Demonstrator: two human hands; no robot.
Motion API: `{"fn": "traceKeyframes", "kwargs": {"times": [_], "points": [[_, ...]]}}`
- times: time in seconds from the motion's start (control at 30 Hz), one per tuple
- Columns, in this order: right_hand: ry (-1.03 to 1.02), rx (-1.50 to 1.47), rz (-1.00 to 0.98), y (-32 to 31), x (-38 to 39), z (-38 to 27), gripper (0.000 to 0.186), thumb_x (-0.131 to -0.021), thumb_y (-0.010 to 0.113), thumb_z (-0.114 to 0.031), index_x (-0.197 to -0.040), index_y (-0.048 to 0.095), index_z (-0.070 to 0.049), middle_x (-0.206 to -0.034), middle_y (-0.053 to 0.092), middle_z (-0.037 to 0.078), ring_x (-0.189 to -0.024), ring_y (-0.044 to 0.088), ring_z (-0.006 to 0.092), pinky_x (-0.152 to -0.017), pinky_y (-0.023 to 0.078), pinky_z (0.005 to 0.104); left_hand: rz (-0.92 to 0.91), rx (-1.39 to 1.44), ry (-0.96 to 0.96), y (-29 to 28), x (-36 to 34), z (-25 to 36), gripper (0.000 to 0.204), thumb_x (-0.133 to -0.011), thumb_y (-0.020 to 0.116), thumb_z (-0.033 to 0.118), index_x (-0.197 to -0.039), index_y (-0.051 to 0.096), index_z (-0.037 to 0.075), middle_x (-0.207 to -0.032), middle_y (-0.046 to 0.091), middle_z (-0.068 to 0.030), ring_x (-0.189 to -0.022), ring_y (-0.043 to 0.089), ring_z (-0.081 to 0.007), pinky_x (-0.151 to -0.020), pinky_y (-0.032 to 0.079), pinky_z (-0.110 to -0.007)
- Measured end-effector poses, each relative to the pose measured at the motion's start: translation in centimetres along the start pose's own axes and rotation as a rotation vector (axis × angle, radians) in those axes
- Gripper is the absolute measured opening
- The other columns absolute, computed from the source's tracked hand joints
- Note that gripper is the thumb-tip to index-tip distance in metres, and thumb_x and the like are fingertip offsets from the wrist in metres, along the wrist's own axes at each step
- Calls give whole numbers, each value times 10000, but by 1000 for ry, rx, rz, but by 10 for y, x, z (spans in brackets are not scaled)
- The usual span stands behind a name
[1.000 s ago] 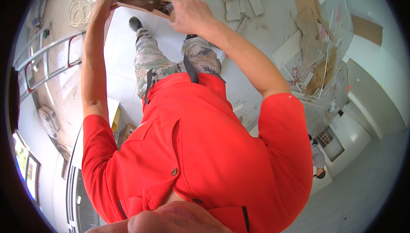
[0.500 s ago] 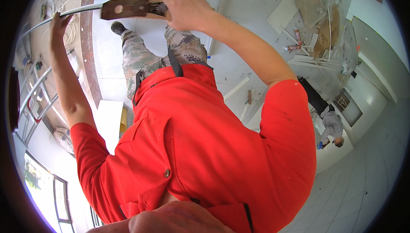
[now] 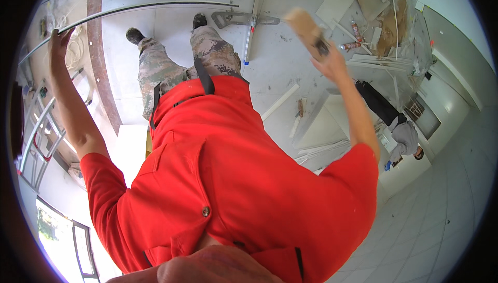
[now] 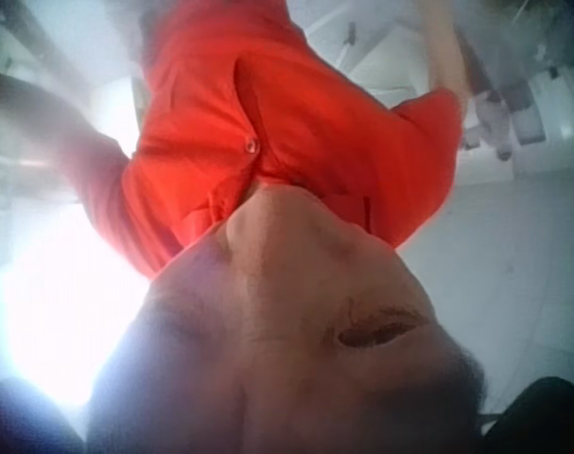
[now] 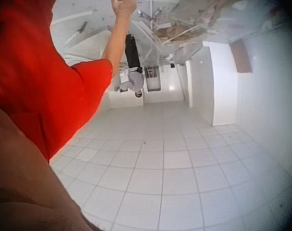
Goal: The person uses a manual tile cutter to score and snap a white panel, then carries it to a wall and fits it into place. He uses a wooden block to tap the panel flush, applies sealant with a caulking gun to the back of another panel, and positions it against the wall.
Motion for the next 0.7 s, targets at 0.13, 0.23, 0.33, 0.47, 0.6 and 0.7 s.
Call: {"fn": "traceKeyframes", "kwargs": {"times": [0.13, 0.23, 0.33, 0.47, 0.6, 0.7], "points": [[396, -232, 196, 2, 107, 52, 805, -819, 915, -348, -1408, 547, 59, -1234, 730, 231, -1114, 713, 387, -970, 559, 447, 81, -33, 88, -21, 22, -3, 623, -1091, 593, 219, -1492, 335, -181, -1459, 436, -338, -1239, 633, -520, -1022, 650, -621], [652, -606, 321, 40, 171, 72, 645, -879, 885, -314, -1331, 606, 52, -1101, 716, 164, -952, 709, 301, -857, 567, 399, 599, -900, 533, 14, 90, 31, 808, -975, 731, 430, -1473, 449, -141, -1503, 482, -389, -1190, 667, -522, -1043, 576, -569], [781, -1161, 318, 83, 197, 61, 444, -930, 845, -299, -1213, 642, -22, -953, 694, 97, -821, 692, 231, -747, 569, 370, 362, -1383, 1058, 85, 183, 78, 533, -955, 794, 433, -1246, 726, -8, -1244, 747, -236, -1152, 710, -420, -1036, 543, -509], [863, -1593, 339, 110, 171, 23, 288, -970, 791, -358, -1054, 668, -111, -859, 673, 51, -698, 659, 204, -641, 559, 372, -442, -1503, 1122, 124, 262, 75, 357, -950, 828, 333, -1106, 765, 18, -1149, 770, -178, -1125, 711, -369, -989, 555, -465], [655, -1768, 247, 106, 126, -53, 348, -1012, 676, -490, -995, 654, -143, -826, 660, 39, -672, 650, 204, -602, 556, 359, -726, -1669, 1109, 118, 271, 48, 215, -950, 747, 235, -1025, 700, 39, -1053, 722, -155, -1058, 705, -367, -927, 565, -479], [555, -1804, 356, 125, 135, -51, 446, -1052, 570, -594, -966, 633, -162, -798, 645, 34, -669, 645, 197, -580, 554, 334, -819, -1715, 1160, 165, 275, 57, 113, -950, 687, 161, -964, 651, 54, -980, 686, -137, -1007, 700, -365, -881, 573, -489]]}}
Point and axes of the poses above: each hand's wrist, its own x-axis away from the middle knuckle, its own y-axis out of the palm, z = x × y, the point moved 5 cm from there along -x, towards the middle knuckle
